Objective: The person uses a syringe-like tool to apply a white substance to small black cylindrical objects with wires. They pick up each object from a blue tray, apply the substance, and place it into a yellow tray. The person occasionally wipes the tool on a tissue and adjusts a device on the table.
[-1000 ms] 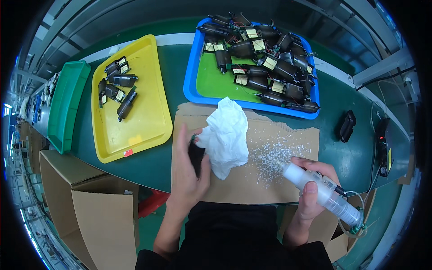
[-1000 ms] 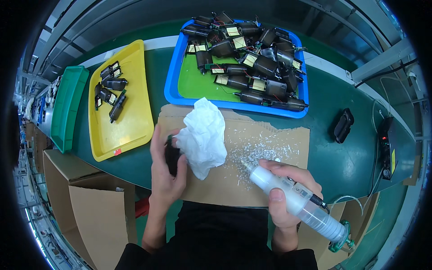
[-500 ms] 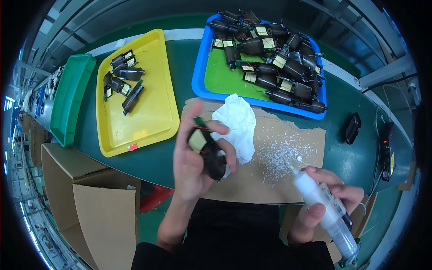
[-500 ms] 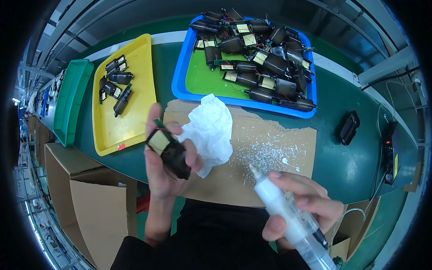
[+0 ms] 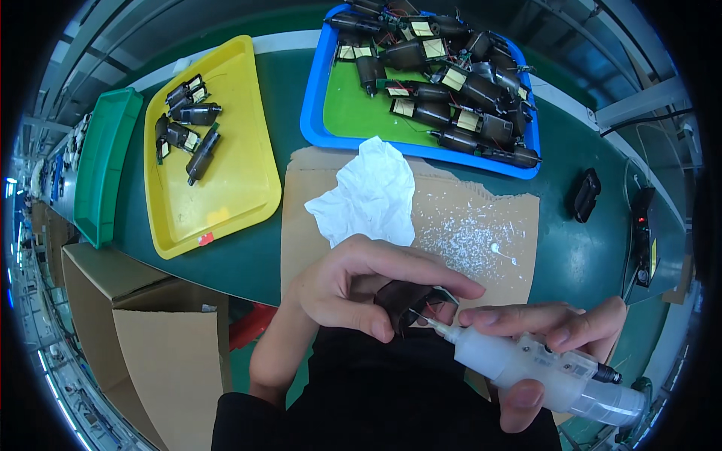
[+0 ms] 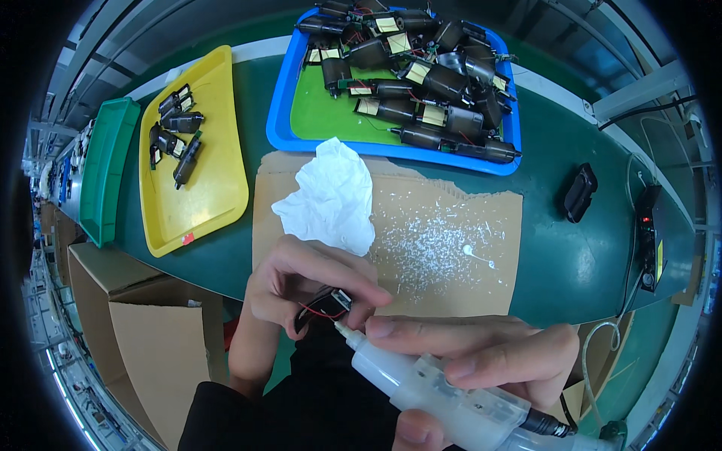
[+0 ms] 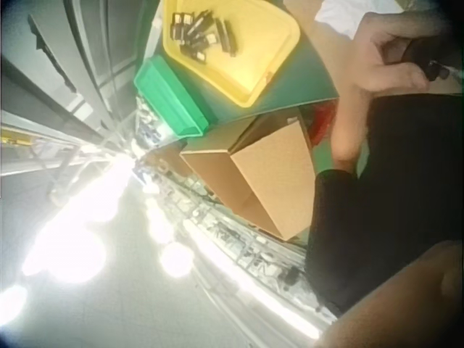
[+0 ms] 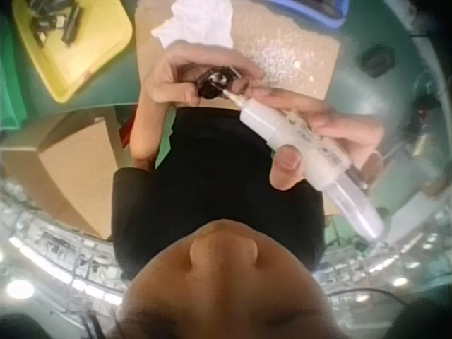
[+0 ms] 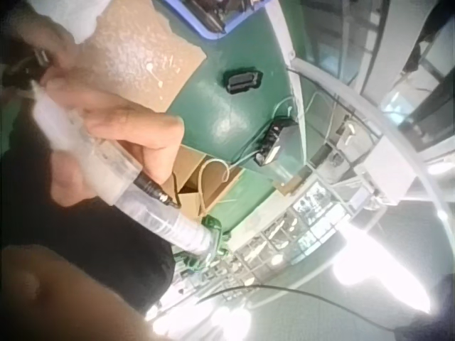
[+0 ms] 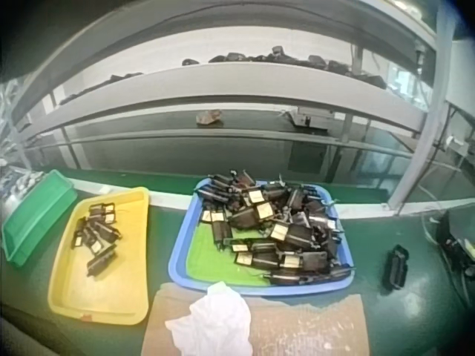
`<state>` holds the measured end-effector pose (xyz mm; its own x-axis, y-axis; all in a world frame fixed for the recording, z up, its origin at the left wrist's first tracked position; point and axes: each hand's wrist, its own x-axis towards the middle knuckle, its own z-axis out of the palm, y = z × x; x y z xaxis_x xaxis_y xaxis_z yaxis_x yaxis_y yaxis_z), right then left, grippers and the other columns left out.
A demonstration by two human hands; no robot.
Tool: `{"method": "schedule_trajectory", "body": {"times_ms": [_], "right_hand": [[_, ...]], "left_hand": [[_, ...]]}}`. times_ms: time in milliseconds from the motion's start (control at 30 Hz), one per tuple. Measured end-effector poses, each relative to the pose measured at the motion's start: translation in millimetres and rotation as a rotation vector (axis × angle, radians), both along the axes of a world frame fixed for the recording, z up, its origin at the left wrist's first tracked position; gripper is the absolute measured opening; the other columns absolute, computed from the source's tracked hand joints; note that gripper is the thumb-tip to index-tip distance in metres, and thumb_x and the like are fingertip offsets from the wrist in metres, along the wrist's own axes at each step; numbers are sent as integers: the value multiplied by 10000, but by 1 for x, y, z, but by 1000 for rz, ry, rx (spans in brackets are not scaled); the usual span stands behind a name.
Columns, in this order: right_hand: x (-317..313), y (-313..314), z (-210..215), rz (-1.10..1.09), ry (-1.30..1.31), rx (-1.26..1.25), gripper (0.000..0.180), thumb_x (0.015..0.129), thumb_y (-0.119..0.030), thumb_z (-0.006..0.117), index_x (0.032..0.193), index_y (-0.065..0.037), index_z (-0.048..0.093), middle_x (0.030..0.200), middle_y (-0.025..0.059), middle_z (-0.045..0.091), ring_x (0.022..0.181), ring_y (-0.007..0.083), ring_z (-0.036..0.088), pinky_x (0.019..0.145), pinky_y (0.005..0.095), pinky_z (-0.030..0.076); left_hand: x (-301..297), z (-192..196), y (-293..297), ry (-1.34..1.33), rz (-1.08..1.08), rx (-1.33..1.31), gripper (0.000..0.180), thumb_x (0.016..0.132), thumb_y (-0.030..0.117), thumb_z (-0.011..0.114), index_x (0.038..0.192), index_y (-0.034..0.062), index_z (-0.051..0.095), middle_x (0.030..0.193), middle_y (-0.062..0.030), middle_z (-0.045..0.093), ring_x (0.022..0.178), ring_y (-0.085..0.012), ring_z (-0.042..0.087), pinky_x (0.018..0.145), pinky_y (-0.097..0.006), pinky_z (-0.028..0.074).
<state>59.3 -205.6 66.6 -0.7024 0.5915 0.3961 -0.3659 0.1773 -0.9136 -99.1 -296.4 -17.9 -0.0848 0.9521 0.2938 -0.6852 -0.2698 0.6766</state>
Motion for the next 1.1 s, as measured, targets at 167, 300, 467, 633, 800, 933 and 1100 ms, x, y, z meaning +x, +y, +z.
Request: {"method": "schedule_trajectory", "body": {"times_ms": [167,300,467,633,800,933,1100], "right_hand": [[17,29,34,344,-430,311,453,779,-107,649,936,-18,234,909,279,614,820,337,669,733,309,571],[11,10,13,125,-192,163,464,771,-103,645,936,-17,221,927,263,623,825,295,671,769,273,550],[15,24,28,268,-401,293,470,782,-108,645,936,-23,210,924,256,618,871,316,663,788,302,547],[11,8,11,95,-171,64,480,803,-144,648,936,-25,202,934,276,603,880,360,654,770,351,560],[8,5,0,14,-60,23,472,824,-183,630,943,-30,200,911,286,597,826,382,658,724,374,572],[6,2,-3,-79,-49,19,454,832,-194,609,950,-30,201,889,288,597,770,370,665,683,381,576],[13,20,6,-26,-234,258,437,832,-219,585,943,-25,209,839,282,603,690,347,662,659,408,576]], "left_hand": [[3,2,0,-79,-46,3,588,757,267,730,1092,-165,514,871,-229,573,760,-247,564,652,-313,435],[0,-3,0,-37,-69,51,551,786,275,710,1077,-150,513,962,-250,560,818,-255,561,682,-318,445],[0,-4,-1,54,-5,48,541,795,247,706,1088,-162,508,975,-244,553,797,-233,559,667,-309,443],[-1,4,1,77,6,-24,453,783,130,682,1083,-164,514,926,-212,572,763,-189,560,635,-280,439],[-4,13,3,237,50,-111,304,755,46,657,1001,-102,559,881,-175,579,741,-156,554,631,-252,434],[-5,10,11,373,209,-112,388,745,111,692,1048,-51,512,917,-163,563,719,-133,523,580,-215,405],[-2,10,11,-44,75,-206,704,778,517,642,1164,-26,416,983,-152,539,713,-112,490,498,-199,359]]}}
